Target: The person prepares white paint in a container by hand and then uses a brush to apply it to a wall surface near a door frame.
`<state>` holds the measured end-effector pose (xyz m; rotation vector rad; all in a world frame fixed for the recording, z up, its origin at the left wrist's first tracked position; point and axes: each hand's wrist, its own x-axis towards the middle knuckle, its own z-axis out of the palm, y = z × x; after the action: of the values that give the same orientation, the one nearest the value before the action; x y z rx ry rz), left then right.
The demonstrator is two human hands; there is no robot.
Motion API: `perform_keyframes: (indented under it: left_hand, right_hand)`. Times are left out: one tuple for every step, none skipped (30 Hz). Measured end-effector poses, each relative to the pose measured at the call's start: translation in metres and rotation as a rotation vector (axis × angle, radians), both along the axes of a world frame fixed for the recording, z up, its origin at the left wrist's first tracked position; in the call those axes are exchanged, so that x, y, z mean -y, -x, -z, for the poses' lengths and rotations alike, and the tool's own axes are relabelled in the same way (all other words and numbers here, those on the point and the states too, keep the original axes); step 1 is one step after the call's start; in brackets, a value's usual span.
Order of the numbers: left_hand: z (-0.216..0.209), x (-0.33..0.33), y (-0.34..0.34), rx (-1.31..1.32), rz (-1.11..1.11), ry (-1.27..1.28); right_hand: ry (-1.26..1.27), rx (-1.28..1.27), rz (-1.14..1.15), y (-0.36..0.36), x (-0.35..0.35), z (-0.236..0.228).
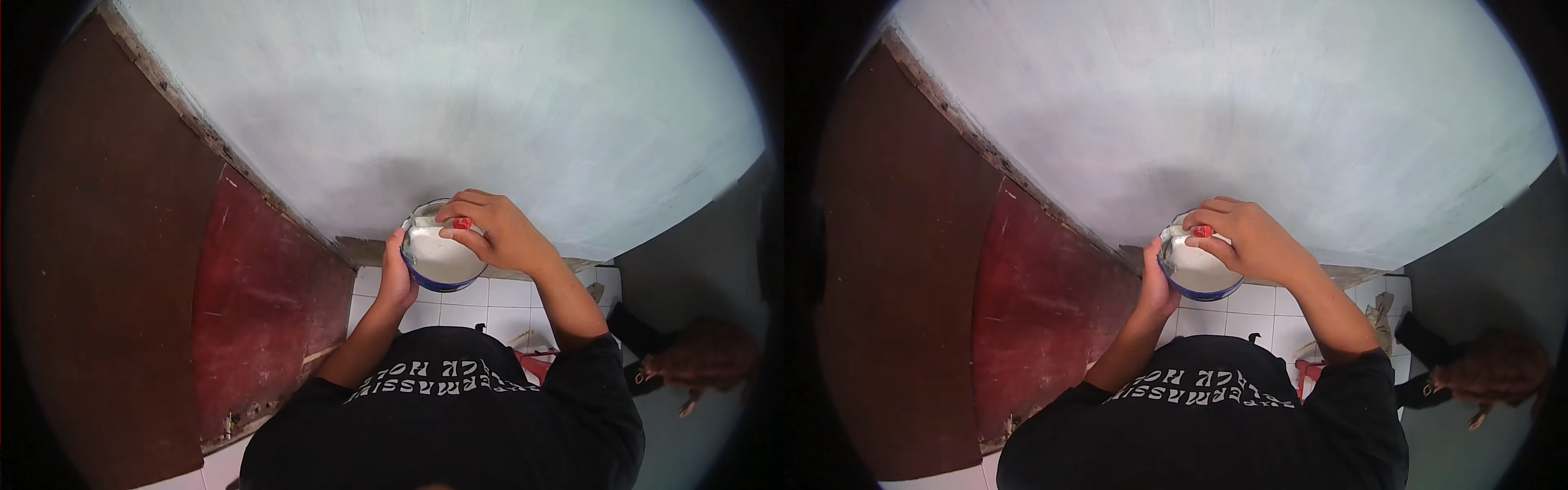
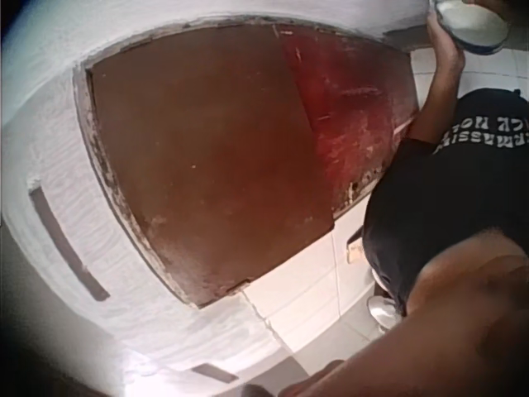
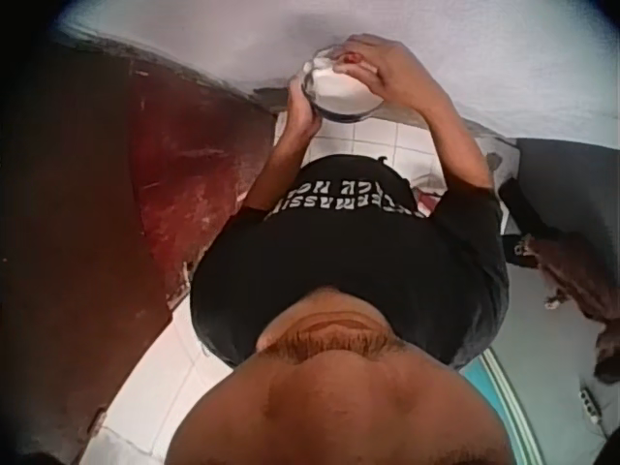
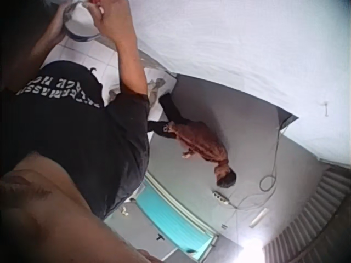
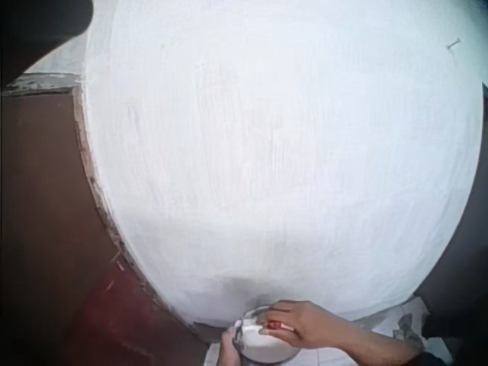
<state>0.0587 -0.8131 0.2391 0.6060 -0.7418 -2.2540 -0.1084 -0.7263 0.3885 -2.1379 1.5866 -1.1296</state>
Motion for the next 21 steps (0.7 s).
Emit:
perform_keyframes:
  left_hand:
    - [-0.001,-0.003,-0.001,0.009,-0.003,-0.007]
    - [-0.001,-0.006,-0.001,0.018,-0.007,-0.015]
    - [0.0,-0.008,0.001,0.018,-0.022,-0.021]
    - [0.001,-0.01,0.003,0.024,-0.016,-0.028]
    - [0.001,-0.011,0.005,0.029,-0.009,-0.035]
    - [0.001,-0.014,0.005,0.032,-0.02,-0.042]
    - [0.0,-0.017,0.006,0.027,-0.012,-0.048]
    - [-0.001,-0.02,0.006,0.022,-0.002,-0.055]
    - [-0.001,-0.021,0.005,0.022,-0.014,-0.058]
    - [0.0,-0.022,0.005,0.015,-0.025,-0.055]
    - [0.0,-0.024,0.004,0.008,-0.033,-0.052]
    - [0.0,-0.025,0.005,0.005,-0.039,-0.053]
    - [0.001,-0.027,0.005,0.002,-0.04,-0.054]
    - [0.002,-0.029,0.006,-0.002,-0.04,-0.055]
    - [0.005,-0.03,0.006,-0.002,-0.047,-0.055]
    - [0.008,-0.031,0.006,0.03,-0.042,-0.029]
    - [0.01,-0.033,0.007,0.063,-0.036,-0.003]
    - [0.009,-0.035,0.007,0.063,-0.037,-0.005]
    - [0.006,-0.037,0.008,0.066,-0.037,-0.008]
    - [0.004,-0.04,0.009,0.069,-0.036,-0.011]
    - [0.002,-0.042,0.01,0.069,-0.034,-0.01]
  right_hand:
    - [-0.012,-0.011,-0.022,0.002,-0.001,0.002]
    - [-0.018,-0.009,-0.036,0.004,-0.003,0.002]
    - [-0.039,-0.005,-0.037,0.009,-0.006,0.001]
    - [-0.062,-0.001,-0.038,0.013,-0.007,0.0]
    - [-0.068,-0.001,-0.052,0.017,-0.008,0.0]
    - [-0.068,-0.006,-0.072,0.02,-0.01,0.001]
    - [-0.067,-0.012,-0.09,0.022,-0.011,0.002]
    - [-0.074,-0.01,-0.098,0.023,-0.012,0.004]
    - [-0.082,-0.015,-0.11,0.024,-0.011,0.005]
    - [-0.089,-0.02,-0.12,0.024,-0.011,0.006]
    - [-0.092,-0.02,-0.129,0.025,-0.012,0.009]
    - [-0.085,-0.025,-0.138,0.025,-0.011,0.013]
    - [-0.078,-0.03,-0.145,0.026,-0.012,0.014]
    - [-0.078,-0.034,-0.148,0.026,-0.015,0.013]
    - [-0.105,-0.026,-0.159,0.026,-0.018,0.012]
    - [-0.133,-0.019,-0.169,0.026,-0.02,0.01]
    - [-0.133,-0.019,-0.174,0.027,-0.022,0.009]
    - [-0.119,-0.02,-0.161,0.029,-0.024,0.008]
    - [-0.104,-0.021,-0.147,0.031,-0.026,0.008]
    - [-0.106,-0.021,-0.147,0.033,-0.026,0.009]
    - [-0.069,-0.039,-0.144,0.036,-0.026,0.01]
